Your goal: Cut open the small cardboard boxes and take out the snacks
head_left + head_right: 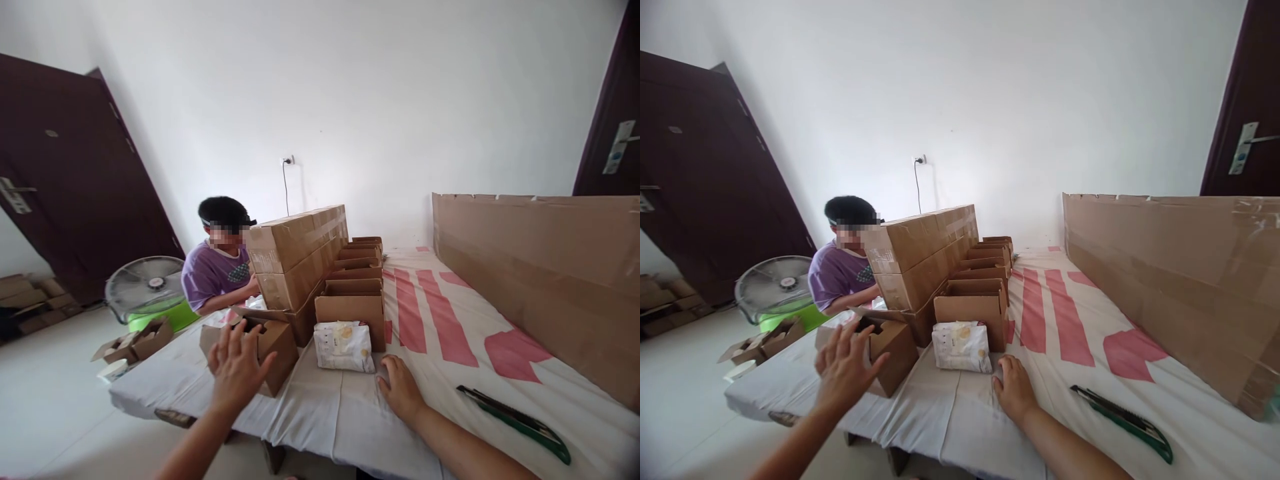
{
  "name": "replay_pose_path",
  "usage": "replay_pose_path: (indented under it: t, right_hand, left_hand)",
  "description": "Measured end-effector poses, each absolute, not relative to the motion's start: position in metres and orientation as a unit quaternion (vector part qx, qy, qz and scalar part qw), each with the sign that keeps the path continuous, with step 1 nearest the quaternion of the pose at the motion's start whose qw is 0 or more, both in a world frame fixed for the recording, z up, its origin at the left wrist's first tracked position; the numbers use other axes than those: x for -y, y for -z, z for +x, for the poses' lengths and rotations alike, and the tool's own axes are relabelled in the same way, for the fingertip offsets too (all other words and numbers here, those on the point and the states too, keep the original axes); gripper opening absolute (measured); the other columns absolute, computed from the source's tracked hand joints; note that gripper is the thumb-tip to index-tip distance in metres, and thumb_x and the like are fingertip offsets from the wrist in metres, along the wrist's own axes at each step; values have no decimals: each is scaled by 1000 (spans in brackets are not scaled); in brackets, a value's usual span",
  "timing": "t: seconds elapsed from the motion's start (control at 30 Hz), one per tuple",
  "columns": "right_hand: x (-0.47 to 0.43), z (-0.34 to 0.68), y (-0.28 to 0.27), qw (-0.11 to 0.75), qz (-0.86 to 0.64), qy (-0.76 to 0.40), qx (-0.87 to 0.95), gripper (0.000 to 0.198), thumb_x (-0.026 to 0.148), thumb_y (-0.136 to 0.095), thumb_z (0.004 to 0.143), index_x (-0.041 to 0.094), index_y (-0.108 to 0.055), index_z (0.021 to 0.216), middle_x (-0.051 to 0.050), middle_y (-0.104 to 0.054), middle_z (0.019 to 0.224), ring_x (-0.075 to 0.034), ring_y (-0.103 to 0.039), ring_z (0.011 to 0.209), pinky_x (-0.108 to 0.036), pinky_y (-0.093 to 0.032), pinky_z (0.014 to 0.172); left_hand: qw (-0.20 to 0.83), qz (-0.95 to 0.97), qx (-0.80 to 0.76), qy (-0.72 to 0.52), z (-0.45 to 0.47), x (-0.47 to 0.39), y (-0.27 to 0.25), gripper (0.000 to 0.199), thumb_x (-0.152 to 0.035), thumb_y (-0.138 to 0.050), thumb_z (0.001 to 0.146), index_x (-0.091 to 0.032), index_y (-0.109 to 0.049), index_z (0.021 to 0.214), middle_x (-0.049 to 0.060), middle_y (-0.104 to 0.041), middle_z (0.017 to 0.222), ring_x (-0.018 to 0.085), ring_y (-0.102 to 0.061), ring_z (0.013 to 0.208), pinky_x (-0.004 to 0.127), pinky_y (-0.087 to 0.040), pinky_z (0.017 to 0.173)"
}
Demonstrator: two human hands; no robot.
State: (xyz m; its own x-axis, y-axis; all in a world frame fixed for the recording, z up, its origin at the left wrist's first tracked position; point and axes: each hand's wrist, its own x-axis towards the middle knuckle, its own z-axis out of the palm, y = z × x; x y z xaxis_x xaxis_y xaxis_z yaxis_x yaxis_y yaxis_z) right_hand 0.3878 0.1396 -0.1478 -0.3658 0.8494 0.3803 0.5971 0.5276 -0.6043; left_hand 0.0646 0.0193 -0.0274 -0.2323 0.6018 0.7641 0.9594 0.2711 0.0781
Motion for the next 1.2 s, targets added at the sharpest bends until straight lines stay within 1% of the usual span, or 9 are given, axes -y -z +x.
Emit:
replay_pose_path:
  t: [0.07, 0.2, 0.43, 0.6, 0.67, 0.8, 0.9, 1.07, 1.2]
  right_hand:
    - [-140, 388, 147, 334, -450, -182, 808, 28, 15, -53, 77, 16, -61, 104, -14, -64, 110, -29, -57, 107, -38, -44, 97]
    - [-140, 388, 149, 328, -449, -172, 813, 25, 15, -54, 77, 17, -62, 100, -13, -63, 110, -28, -57, 106, -37, -44, 95]
    - [-138, 387, 149, 315, -447, -148, 824, 21, 15, -54, 78, 17, -62, 97, -12, -62, 109, -28, -55, 105, -36, -42, 96]
    - [-137, 386, 147, 302, -450, -126, 831, 20, 14, -54, 80, 15, -62, 98, -12, -62, 109, -27, -55, 103, -36, -42, 95]
    - [-136, 386, 146, 298, -452, -119, 832, 18, 14, -53, 81, 16, -61, 97, -12, -62, 108, -27, -55, 103, -36, -42, 95]
    - [-132, 386, 142, 291, -457, -109, 834, 16, 14, -52, 82, 18, -61, 95, -10, -62, 106, -26, -55, 102, -35, -42, 93]
    - [-130, 386, 140, 285, -458, -106, 836, 15, 15, -53, 83, 17, -62, 94, -11, -63, 107, -26, -55, 102, -35, -42, 92]
    - [-127, 386, 137, 273, -457, -109, 840, 15, 16, -54, 83, 16, -64, 94, -12, -62, 108, -26, -55, 103, -35, -41, 94]
    - [-127, 388, 133, 261, -455, -131, 841, 19, 16, -55, 82, 13, -65, 98, -14, -63, 110, -29, -54, 107, -38, -40, 96]
  left_hand:
    - [266, -534, 773, 217, 41, -19, 15, 54, -45, -54, 80, -17, -53, 127, 18, -43, 147, 37, -22, 144, 58, -22, 111]
    - [237, -576, 769, 144, 17, -16, 4, 54, -49, -56, 79, -17, -54, 122, 17, -52, 141, 34, -36, 138, 55, -22, 111]
    - [206, -624, 732, 178, 21, -7, -11, 22, -43, -52, 80, -23, -60, 85, 10, -68, 115, 31, -53, 120, 52, -27, 108]
    - [147, -659, 717, 173, 28, -7, -22, 18, -38, -50, 81, -25, -56, 71, 2, -70, 82, 26, -63, 94, 46, -37, 101]
    - [140, -661, 716, 174, 28, -8, -24, 18, -41, -51, 81, -25, -59, 80, 3, -71, 90, 27, -62, 99, 44, -38, 101]
    - [125, -647, 733, 169, 21, -11, -30, 36, -48, -48, 82, -25, -61, 106, 8, -66, 120, 31, -54, 119, 50, -37, 103]
    - [94, -660, 732, 141, 14, -12, -37, 33, -47, -45, 83, -26, -66, 97, 6, -69, 115, 30, -56, 118, 48, -39, 102]
    - [58, -693, 711, 101, 8, -10, -52, 25, -33, -53, 69, -25, -68, 87, 4, -71, 108, 30, -62, 108, 43, -45, 96]
    - [41, -710, 697, 96, 9, -3, -64, 22, -36, -52, 74, -26, -68, 86, 3, -73, 102, 28, -65, 99, 40, -47, 91]
